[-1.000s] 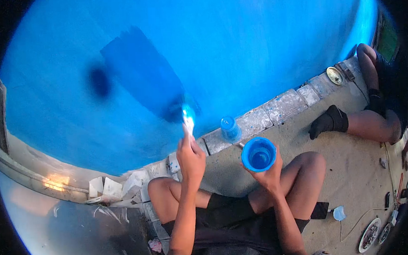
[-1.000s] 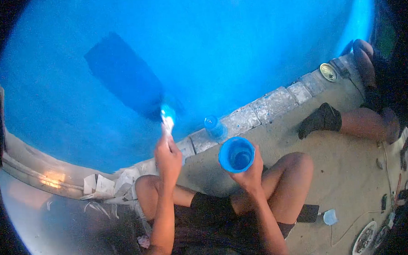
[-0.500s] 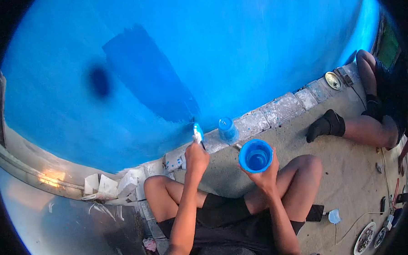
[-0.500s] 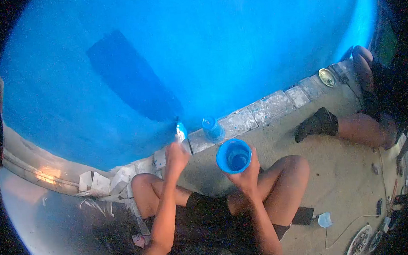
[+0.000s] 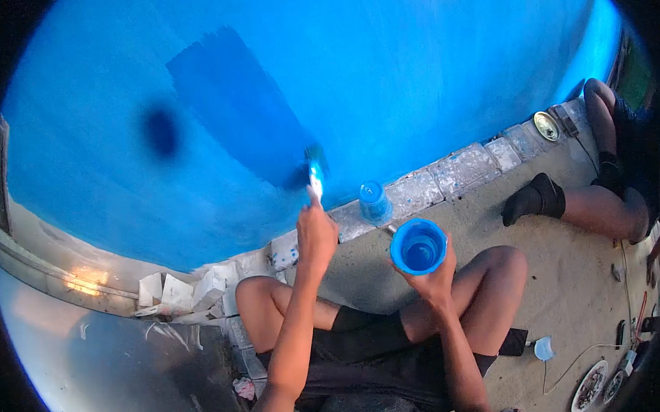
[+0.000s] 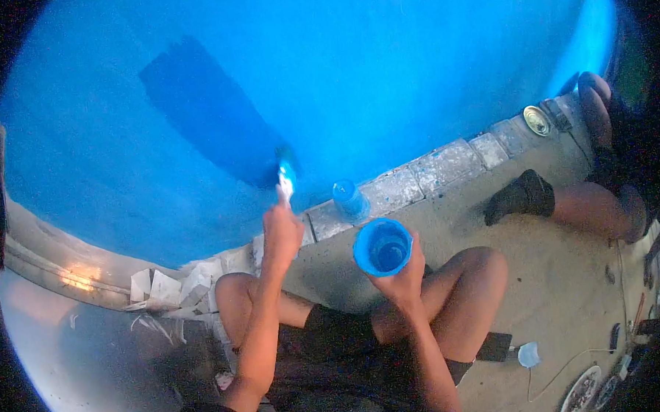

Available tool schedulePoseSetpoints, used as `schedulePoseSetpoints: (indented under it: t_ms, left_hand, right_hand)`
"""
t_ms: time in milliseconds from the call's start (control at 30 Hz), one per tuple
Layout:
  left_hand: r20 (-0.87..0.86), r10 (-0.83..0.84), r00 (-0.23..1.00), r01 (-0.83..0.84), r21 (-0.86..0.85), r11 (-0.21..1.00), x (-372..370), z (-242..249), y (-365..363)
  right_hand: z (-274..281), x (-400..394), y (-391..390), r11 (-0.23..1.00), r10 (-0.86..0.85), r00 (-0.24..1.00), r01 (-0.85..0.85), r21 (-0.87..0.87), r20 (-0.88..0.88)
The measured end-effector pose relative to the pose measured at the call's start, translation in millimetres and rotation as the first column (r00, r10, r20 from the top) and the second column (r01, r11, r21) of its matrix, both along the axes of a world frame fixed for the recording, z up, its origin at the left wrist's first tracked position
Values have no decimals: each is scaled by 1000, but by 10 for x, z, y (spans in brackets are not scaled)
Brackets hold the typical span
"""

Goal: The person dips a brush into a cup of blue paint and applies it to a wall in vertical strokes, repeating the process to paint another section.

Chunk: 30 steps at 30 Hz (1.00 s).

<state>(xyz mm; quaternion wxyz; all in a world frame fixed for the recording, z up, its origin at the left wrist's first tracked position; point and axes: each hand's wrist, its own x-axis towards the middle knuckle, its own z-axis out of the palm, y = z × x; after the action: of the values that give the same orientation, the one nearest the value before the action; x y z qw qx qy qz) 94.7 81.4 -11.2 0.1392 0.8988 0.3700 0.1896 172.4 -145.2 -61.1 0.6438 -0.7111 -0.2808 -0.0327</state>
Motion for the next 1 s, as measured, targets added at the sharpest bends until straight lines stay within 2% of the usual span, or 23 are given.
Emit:
schedulePoseSetpoints:
  t_ms: [33, 133, 233, 333, 433, 533, 633, 733, 767, 867, 1000]
  left_hand:
    - [-45, -44, 998, 42, -47, 998, -17, -133, -12]
    - [-170, -45, 984, 18, -155, 988, -118, -390, 7]
    - [-165, -47, 985, 35, -77, 996, -158, -417, 66]
    - [20, -33, 999, 33, -4, 999, -103, 82, 41]
    - [63, -128, 990, 124, 65, 990, -48, 577, 180]
    - [92, -84, 992, 65, 194, 979, -75, 1001, 125]
    - [190, -45, 981, 17, 143, 990, -174, 1452, -206]
    - [310, 21, 951, -60, 115, 992, -233, 1541, -383]
    - [361, -115, 926, 5, 292, 956, -238, 1334, -266]
    - [128, -4, 992, -22, 203, 979, -129, 742, -136]
    - [-41, 36, 998, -29, 167, 986, -98, -211, -119]
  right_hand:
    - [-13, 23, -9, 1000, -7, 1000, 7, -7, -3]
    - [-58, 40, -66, 1000, -11, 1000, 11, -16, -7]
    - [-61, 48, -57, 1000, -30, 999, 30, 8, 17]
    - [-60, 72, -14, 999, -35, 999, 35, -11, 42]
    - [-100, 62, 14, 1000, -13, 999, 12, 28, 45]
    - [-118, 40, 24, 999, -1, 1000, 0, 34, 13]
    - [-53, 40, -2, 1000, -2, 1000, 2, 0, -4]
    - [-27, 39, -20, 999, 0, 1000, -1, -38, -4]
    - [-20, 42, -20, 999, -2, 1000, 2, -38, -1]
    - [-17, 51, -13, 1000, -8, 1000, 9, -24, 15]
    - [-2, 31, -16, 1000, -5, 1000, 5, 17, 5]
